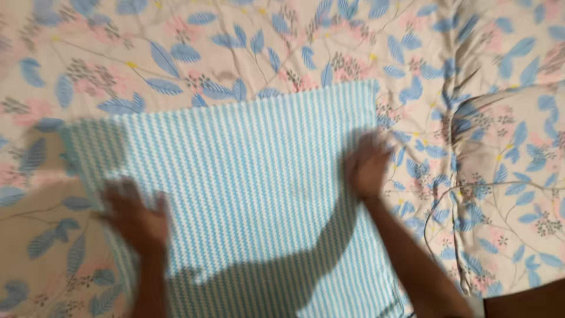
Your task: The person folds a white towel with pink trim and a blue-and-white striped towel on a bed. Each towel is unfolded, aligned, and folded into a compact rectangle, then placed on the bed.
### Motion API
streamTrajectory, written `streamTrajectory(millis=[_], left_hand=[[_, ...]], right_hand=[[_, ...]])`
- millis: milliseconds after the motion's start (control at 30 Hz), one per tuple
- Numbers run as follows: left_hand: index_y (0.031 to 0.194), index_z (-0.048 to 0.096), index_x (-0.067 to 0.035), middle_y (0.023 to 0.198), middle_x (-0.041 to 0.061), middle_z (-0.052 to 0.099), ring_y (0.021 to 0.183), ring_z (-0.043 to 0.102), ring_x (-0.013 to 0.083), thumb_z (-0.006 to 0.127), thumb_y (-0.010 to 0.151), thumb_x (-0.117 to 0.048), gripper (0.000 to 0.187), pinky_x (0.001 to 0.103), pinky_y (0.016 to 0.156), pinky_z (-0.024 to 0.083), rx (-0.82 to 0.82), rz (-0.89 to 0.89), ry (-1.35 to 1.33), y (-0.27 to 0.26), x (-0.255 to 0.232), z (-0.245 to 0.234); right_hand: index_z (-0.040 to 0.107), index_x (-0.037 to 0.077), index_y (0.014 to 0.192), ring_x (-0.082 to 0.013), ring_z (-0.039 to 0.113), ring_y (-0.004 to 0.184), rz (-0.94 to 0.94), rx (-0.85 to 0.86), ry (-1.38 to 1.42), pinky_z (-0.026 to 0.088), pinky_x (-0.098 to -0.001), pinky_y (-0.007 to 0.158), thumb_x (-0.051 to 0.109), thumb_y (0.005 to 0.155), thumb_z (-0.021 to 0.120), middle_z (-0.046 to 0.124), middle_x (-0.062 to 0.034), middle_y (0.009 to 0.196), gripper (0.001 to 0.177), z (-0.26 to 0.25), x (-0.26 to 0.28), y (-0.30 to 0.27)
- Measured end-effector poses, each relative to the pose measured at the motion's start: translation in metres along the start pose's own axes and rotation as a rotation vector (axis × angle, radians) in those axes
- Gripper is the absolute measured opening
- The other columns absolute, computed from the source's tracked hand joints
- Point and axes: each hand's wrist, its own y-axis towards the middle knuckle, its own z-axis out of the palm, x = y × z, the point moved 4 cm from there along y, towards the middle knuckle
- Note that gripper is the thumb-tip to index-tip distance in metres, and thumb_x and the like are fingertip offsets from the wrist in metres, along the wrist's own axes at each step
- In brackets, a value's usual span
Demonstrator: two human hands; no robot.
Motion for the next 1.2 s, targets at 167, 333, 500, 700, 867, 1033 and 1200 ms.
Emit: streamTrajectory(millis=[167,333,500,700,867,1033,1200], left_hand=[[0.149,0.051,-0.012,0.159,0.019,0.042,0.149,0.031,0.0381,0.064,0.088,-0.056,0.075,0.062,0.119,0.017,0.308,0.391,-0.182,-0.155,-0.11,0.053],[0.158,0.046,-0.016,0.167,0.022,0.034,0.156,0.031,0.0441,0.056,0.1,-0.049,0.068,0.067,0.125,0.022,-0.011,0.154,-0.116,-0.25,0.023,0.015],[0.166,0.04,-0.005,0.171,0.03,0.032,0.157,0.033,0.0497,0.061,0.106,-0.038,0.072,0.064,0.124,0.029,-0.034,-0.18,-0.02,-0.355,0.109,-0.011],[0.15,0.05,0.001,0.142,0.029,0.056,0.128,0.054,0.0477,0.072,0.095,-0.043,0.074,0.061,0.105,0.043,-0.008,-0.385,-0.295,-0.435,0.156,-0.031],[0.146,0.058,-0.001,0.122,0.019,0.069,0.099,0.064,0.029,0.069,0.101,-0.027,0.053,0.046,0.08,0.054,0.207,-0.657,-0.858,-0.452,0.199,-0.038],[0.151,0.05,-0.007,0.117,0.012,0.069,0.086,0.064,0.0144,0.069,0.096,-0.021,0.059,0.036,0.065,0.054,0.324,-0.855,-0.894,-0.437,0.196,-0.061],[0.155,0.047,-0.015,0.107,0.006,0.067,0.062,0.049,0.0159,0.064,0.093,-0.01,0.064,0.034,0.054,0.042,0.296,-0.858,-1.099,-0.416,0.196,-0.089]], right_hand=[[0.044,0.018,0.155,-0.0385,0.019,0.154,-0.467,0.281,0.356,0.007,-0.0547,0.125,0.049,0.102,0.049,0.032,-0.0139,0.165,0.062,0.029,0.106,-0.171],[0.045,0.003,0.152,-0.0432,0.029,0.152,0.104,0.053,0.151,0.017,-0.0574,0.126,0.038,0.094,0.053,0.037,-0.0257,0.161,0.068,0.012,-0.045,-0.274],[0.054,0.005,0.148,-0.0376,0.052,0.132,0.444,0.182,0.319,0.04,-0.0478,0.113,0.036,0.095,0.061,0.057,-0.022,0.14,0.062,0.012,-0.115,-0.379],[0.061,-0.002,0.131,-0.0277,0.071,0.098,0.58,0.254,0.716,0.054,-0.0387,0.084,0.048,0.089,0.073,0.073,-0.0214,0.11,0.066,0.018,-0.141,-0.439],[0.073,-0.001,0.112,-0.0298,0.071,0.077,0.728,0.481,0.663,0.056,-0.0428,0.072,0.05,0.095,0.07,0.076,-0.0223,0.088,0.055,0.008,-0.166,-0.457],[0.063,0.005,0.12,-0.0217,0.067,0.074,0.692,0.321,0.759,0.056,-0.0366,0.06,0.043,0.084,0.078,0.07,-0.0151,0.09,0.054,-0.023,-0.165,-0.443],[0.062,0.021,0.125,-0.0174,0.054,0.063,0.846,0.407,1.158,0.044,-0.0335,0.051,0.022,0.087,0.065,0.063,-0.0114,0.086,0.038,-0.04,-0.168,-0.426]])
